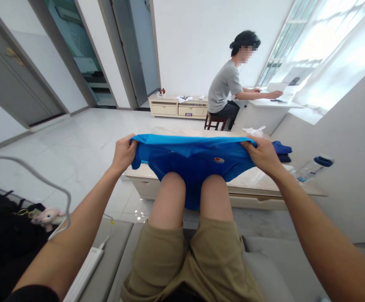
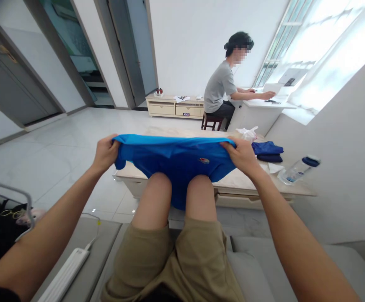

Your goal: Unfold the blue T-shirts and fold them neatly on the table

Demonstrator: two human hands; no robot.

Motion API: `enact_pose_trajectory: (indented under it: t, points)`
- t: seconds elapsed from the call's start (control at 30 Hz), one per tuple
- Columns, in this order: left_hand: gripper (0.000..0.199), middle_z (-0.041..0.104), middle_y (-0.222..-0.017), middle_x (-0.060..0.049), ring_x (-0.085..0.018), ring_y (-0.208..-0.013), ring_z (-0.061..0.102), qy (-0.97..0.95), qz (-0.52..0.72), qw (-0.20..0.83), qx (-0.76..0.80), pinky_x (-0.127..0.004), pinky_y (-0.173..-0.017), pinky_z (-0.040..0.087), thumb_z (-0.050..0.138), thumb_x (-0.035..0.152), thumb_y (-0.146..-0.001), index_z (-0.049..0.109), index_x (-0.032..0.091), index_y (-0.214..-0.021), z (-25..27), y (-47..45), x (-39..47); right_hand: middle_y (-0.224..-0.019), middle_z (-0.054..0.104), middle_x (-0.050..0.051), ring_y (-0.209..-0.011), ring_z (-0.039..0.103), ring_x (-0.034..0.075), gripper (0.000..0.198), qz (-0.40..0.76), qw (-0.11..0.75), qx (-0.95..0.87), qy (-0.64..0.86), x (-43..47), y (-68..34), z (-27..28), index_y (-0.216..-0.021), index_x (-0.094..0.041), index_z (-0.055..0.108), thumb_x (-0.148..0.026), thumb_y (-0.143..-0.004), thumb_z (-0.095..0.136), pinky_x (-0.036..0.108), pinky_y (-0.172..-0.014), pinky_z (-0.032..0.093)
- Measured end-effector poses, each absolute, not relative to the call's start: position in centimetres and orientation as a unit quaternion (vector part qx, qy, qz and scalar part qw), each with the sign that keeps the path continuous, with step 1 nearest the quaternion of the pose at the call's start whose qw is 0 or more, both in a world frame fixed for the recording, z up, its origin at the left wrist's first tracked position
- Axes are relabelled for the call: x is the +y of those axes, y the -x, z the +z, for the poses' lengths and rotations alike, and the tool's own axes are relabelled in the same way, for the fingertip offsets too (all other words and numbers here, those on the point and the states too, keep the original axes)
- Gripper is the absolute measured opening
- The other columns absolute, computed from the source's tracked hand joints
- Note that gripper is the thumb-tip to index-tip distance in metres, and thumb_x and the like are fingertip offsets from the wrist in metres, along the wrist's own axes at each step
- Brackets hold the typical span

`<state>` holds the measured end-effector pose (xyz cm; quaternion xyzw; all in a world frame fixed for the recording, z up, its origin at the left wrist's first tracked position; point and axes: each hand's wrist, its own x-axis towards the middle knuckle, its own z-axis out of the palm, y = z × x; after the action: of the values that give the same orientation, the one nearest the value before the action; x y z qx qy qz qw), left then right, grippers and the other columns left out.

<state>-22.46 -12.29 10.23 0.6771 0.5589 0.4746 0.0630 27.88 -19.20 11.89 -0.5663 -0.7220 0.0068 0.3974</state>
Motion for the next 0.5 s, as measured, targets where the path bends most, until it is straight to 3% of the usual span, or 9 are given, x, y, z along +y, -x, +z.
enact_pose_trajectory:
  t: [0.1, 0.17, 0.23, 0.3, 0.37, 0.5]
  points:
    - [0.035, 0.05, -0.061, 0.002, -0.017, -0.065, 0.048, -0.686, 0.422, 0.091, 0.586, -0.029, -0.064, 0.036, 0.056, 0.042, -0.095, 0.055, 0.022, -0.065, 7.9, 23.3, -13.5, -0.065, 0.063, 0.0, -0.067, 0.056, 0.018, 0.056, 0.102, 0.263, -0.775, 0.565, -20.4, -27.4, 9.1, -0.077, -0.022, 0.073, -0.076, -0.092, 0.072, 0.029, -0.063, 0.042]
    - [0.039, 0.053, -0.061, 0.001, -0.018, -0.065, 0.05, -0.696, 0.391, 0.094, 0.595, -0.03, -0.064, 0.036, 0.055, 0.048, -0.094, 0.056, 0.023, -0.065, 6.9, 24.1, -13.7, -0.067, 0.069, 0.0, -0.069, 0.061, 0.02, 0.043, 0.134, 0.186, -0.793, 0.565, -20.6, -27.8, 7.7, -0.078, -0.021, 0.078, -0.063, -0.088, 0.08, 0.029, -0.067, 0.045]
    - [0.038, 0.058, -0.063, 0.0, -0.019, -0.066, 0.054, -0.707, 0.372, 0.076, 0.597, -0.031, -0.065, 0.037, 0.055, 0.05, -0.095, 0.06, 0.024, -0.069, 6.9, 24.8, -13.6, -0.074, 0.076, 0.003, -0.074, 0.068, 0.022, 0.025, 0.122, 0.167, -0.795, 0.57, -20.4, -28.5, 7.5, -0.079, -0.021, 0.08, -0.045, -0.086, 0.08, 0.03, -0.072, 0.049]
    - [0.034, 0.063, -0.068, -0.002, -0.021, -0.069, 0.058, -0.708, 0.374, 0.041, 0.597, -0.032, -0.067, 0.038, 0.055, 0.05, -0.097, 0.065, 0.025, -0.076, 8.0, 25.1, -13.3, -0.083, 0.08, 0.006, -0.08, 0.072, 0.025, 0.014, 0.072, 0.209, -0.788, 0.575, -20.1, -29.2, 8.7, -0.083, -0.021, 0.083, -0.029, -0.084, 0.072, 0.033, -0.079, 0.052]
    - [0.032, 0.065, -0.071, -0.002, -0.023, -0.071, 0.06, -0.697, 0.396, 0.002, 0.597, -0.032, -0.07, 0.041, 0.054, 0.048, -0.1, 0.067, 0.025, -0.082, 9.7, 25.1, -12.9, -0.086, 0.08, 0.007, -0.083, 0.074, 0.026, 0.025, 0.006, 0.28, -0.777, 0.564, -19.7, -29.8, 10.6, -0.092, -0.022, 0.086, -0.02, -0.082, 0.063, 0.036, -0.082, 0.054]
    - [0.029, 0.07, -0.08, -0.003, -0.024, -0.077, 0.065, -0.678, 0.44, -0.033, 0.589, -0.033, -0.076, 0.047, 0.05, 0.044, -0.106, 0.068, 0.025, -0.093, 11.4, 24.5, -12.1, -0.092, 0.078, 0.01, -0.086, 0.072, 0.027, 0.029, -0.1, 0.41, -0.713, 0.56, -19.2, -30.1, 12.1, -0.1, -0.023, 0.085, -0.019, -0.086, 0.061, 0.039, -0.08, 0.055]
